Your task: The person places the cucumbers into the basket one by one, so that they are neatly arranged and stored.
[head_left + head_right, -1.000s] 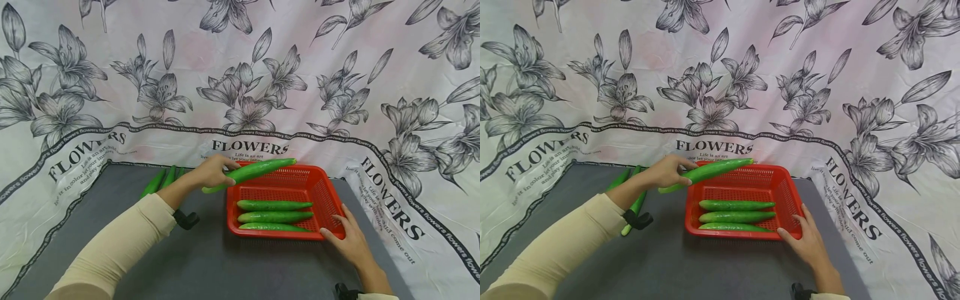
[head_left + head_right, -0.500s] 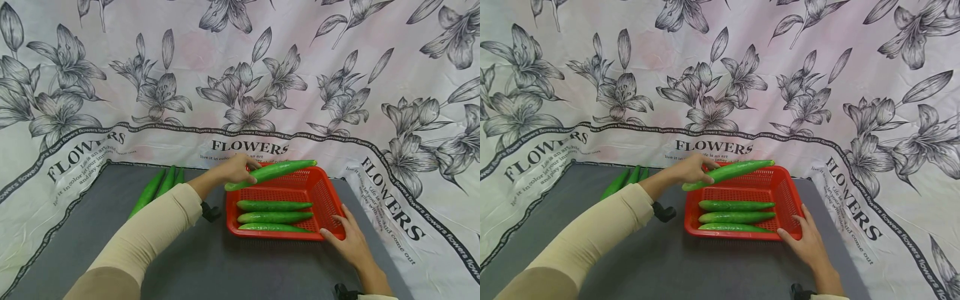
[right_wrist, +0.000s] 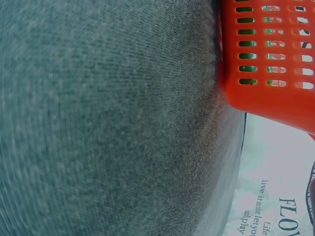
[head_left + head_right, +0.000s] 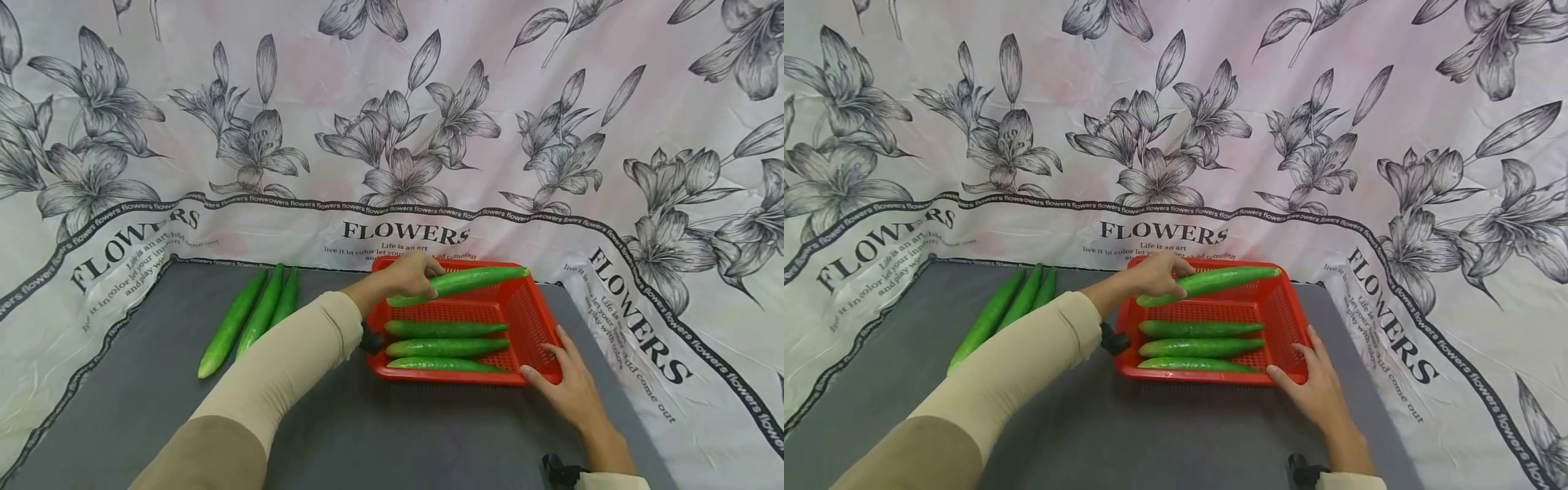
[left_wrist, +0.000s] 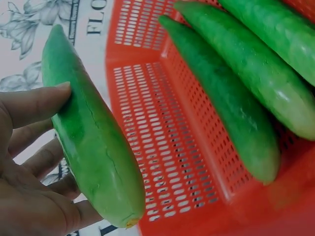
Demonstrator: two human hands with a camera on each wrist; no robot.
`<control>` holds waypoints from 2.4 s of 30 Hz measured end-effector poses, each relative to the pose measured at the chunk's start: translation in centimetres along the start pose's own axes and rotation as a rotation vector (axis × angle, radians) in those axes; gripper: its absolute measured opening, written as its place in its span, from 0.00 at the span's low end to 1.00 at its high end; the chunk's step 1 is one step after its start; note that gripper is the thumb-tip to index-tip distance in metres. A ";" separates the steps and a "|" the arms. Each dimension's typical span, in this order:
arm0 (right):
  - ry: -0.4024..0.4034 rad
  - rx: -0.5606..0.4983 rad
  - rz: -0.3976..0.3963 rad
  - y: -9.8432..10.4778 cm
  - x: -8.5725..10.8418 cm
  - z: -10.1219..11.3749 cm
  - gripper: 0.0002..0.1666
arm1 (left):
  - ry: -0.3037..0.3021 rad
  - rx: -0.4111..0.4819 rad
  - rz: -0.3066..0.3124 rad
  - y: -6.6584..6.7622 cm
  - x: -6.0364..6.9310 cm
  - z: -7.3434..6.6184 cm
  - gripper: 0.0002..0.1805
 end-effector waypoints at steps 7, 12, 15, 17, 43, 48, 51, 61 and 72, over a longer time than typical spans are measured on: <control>-0.009 0.006 0.012 -0.2 -0.1 -0.1 0.35 | 0.058 0.033 0.019 -2.1 -1.7 1.5 0.25; 0.003 -0.002 -0.001 -0.3 -0.1 -0.1 0.35 | 0.047 0.044 0.011 -3.3 -2.3 2.1 0.25; 0.012 -0.004 -0.013 -0.1 0.0 -0.1 0.35 | 0.051 0.066 0.011 -4.1 -2.5 2.2 0.25; 0.014 -0.004 -0.019 -0.1 0.1 -0.2 0.34 | 0.053 0.081 0.011 -4.5 -2.6 2.4 0.25; 0.002 0.013 -0.026 0.3 0.1 -0.2 0.35 | 0.097 0.101 -0.029 -5.1 -4.5 5.7 0.24; 0.006 0.019 -0.022 0.3 0.2 -0.2 0.34 | 0.132 0.123 -0.042 -5.6 -4.8 6.9 0.22; 0.009 0.013 -0.030 0.3 0.2 -0.1 0.34 | 0.128 0.119 -0.049 -5.6 -4.8 7.2 0.22; 0.024 0.017 -0.041 0.3 0.2 0.2 0.33 | 0.136 -0.034 -0.032 -5.7 -4.5 7.6 0.23; 0.024 0.014 -0.039 0.3 0.3 0.1 0.32 | 0.135 -0.106 -0.018 -6.0 -4.4 7.8 0.22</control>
Point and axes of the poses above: each hand's wrist, its own x-axis away from the middle knuckle, its own y-axis out of the back of the hand, z = x × y, the point moved 10 cm from there along -x, towards the middle knuckle, and after that the axes turned 8 degrees about y, right-handed, at the moved point
